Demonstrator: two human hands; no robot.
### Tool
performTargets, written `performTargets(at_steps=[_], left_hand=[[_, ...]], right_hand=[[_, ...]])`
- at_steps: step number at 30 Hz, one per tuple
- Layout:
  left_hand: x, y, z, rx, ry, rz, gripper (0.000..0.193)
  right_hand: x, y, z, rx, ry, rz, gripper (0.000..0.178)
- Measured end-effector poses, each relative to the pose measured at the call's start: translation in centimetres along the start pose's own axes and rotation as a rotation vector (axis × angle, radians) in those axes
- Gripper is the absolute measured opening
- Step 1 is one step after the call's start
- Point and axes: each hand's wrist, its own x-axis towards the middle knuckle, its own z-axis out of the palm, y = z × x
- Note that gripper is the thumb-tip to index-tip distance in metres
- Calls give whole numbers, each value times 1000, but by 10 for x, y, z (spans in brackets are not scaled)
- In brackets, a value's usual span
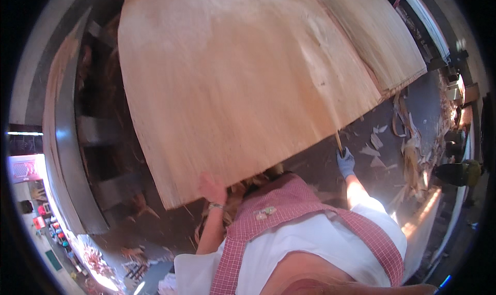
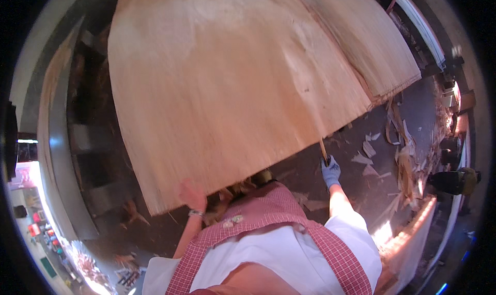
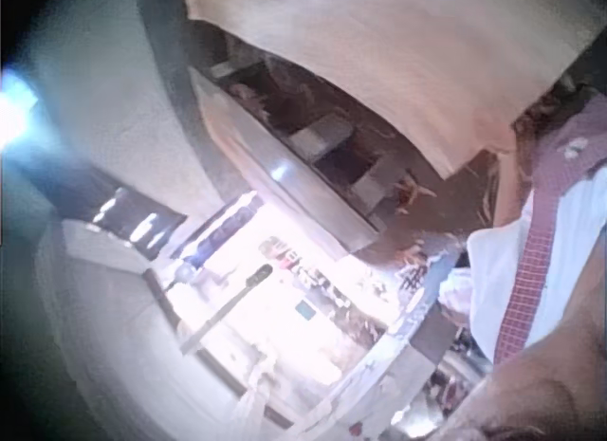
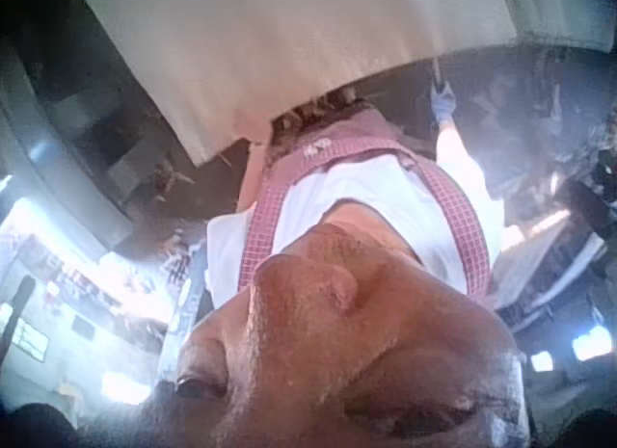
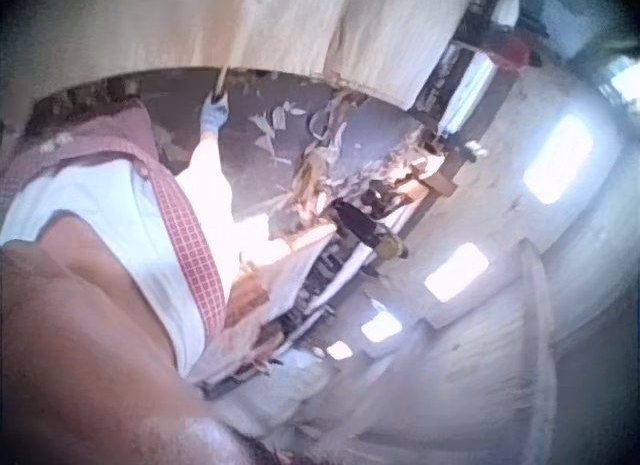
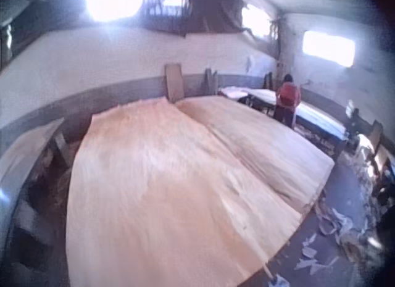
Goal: The person tapes together and trims wood veneer sheets, using a knife to cut away excess and a long stick to align the edges.
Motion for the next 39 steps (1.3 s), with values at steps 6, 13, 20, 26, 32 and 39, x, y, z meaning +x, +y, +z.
performTargets(at_steps=[6,13,20,26,32,39], left_hand=[[24,169,18,237,-335,474,62],[54,213,32,373,-661,150,67],[78,187,63,346,-777,153,72],[93,240,62,360,-885,60,63],[93,223,65,457,-835,62,63],[101,167,76,330,-890,45,54]], right_hand=[[51,-12,-26,101,171,-44,39],[46,105,-60,134,157,11,30],[67,168,-87,225,39,74,34],[124,196,-107,238,172,-7,29],[120,278,-142,160,159,114,32],[43,310,-156,120,285,177,33]])
